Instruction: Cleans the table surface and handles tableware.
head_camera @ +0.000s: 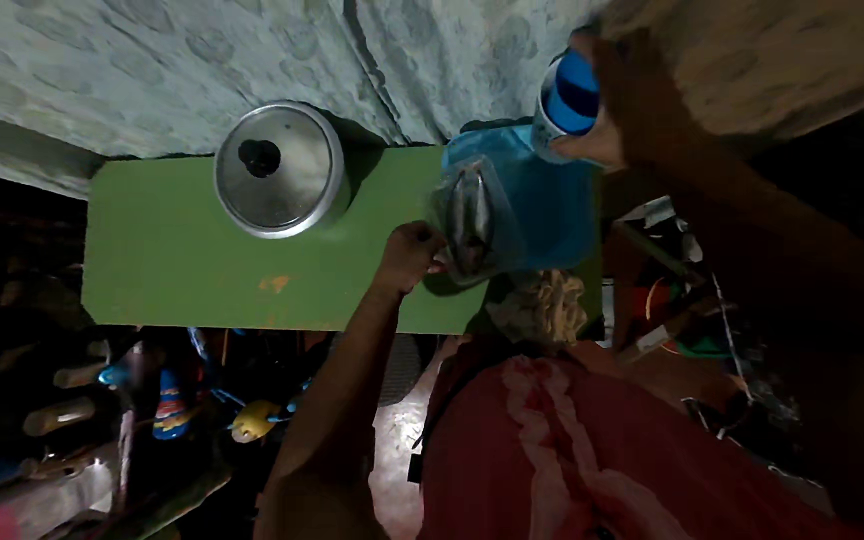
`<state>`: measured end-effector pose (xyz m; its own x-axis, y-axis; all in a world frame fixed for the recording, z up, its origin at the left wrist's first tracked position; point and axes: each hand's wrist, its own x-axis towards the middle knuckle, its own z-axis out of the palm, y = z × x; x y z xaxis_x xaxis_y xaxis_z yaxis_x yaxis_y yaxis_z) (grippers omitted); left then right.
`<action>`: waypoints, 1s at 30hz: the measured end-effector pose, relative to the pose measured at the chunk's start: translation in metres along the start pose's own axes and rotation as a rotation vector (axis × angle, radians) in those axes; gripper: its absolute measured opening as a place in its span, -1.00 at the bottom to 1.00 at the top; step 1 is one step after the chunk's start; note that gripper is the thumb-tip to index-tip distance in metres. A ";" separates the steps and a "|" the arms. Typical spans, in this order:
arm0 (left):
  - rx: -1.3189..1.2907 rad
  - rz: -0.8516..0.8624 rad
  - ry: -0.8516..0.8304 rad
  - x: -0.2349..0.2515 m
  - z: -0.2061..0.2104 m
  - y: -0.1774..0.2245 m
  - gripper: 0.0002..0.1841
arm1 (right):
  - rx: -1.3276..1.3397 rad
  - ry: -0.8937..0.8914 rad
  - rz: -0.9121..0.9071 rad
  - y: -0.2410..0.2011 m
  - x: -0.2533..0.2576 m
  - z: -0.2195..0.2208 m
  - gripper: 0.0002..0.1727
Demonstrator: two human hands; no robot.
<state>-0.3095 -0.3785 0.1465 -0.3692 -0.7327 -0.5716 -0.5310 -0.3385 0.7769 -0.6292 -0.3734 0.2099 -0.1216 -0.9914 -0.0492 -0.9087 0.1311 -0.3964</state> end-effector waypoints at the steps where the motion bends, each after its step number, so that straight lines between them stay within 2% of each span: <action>1: 0.022 0.013 -0.013 0.012 0.003 0.005 -0.82 | -0.013 0.024 -0.007 0.003 -0.003 -0.009 0.22; 5: 0.154 0.001 -0.078 0.054 0.014 0.027 -0.76 | -0.019 0.019 0.031 0.011 -0.017 -0.031 0.22; 9: 0.341 -0.018 -0.119 0.089 0.021 0.036 -0.74 | 0.000 0.012 0.021 0.025 -0.029 -0.028 0.21; 13: 0.477 -0.083 -0.139 0.103 0.031 0.042 -0.70 | 0.001 0.006 -0.003 0.033 -0.038 -0.017 0.23; 17: 0.491 -0.118 -0.147 0.113 0.039 0.038 -0.70 | 0.021 0.002 0.001 0.028 -0.048 -0.015 0.20; 23: 0.705 -0.115 -0.138 0.101 0.051 0.052 -0.63 | 0.016 0.013 -0.026 0.023 -0.055 -0.013 0.19; 26: 0.778 -0.034 -0.128 0.087 0.050 0.054 -0.61 | 0.006 0.000 -0.037 0.014 -0.058 -0.015 0.21; 28: 0.714 0.023 -0.113 0.072 0.042 0.051 -0.59 | 0.005 -0.008 -0.064 0.007 -0.059 -0.017 0.21; 30: 0.526 0.047 -0.067 0.053 0.030 0.042 -0.59 | 0.022 0.003 -0.120 -0.001 -0.058 -0.015 0.20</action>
<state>-0.3741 -0.4135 0.1410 -0.4408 -0.6950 -0.5680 -0.8171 0.0488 0.5744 -0.6269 -0.3159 0.2268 -0.0133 -0.9999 0.0023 -0.9078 0.0111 -0.4192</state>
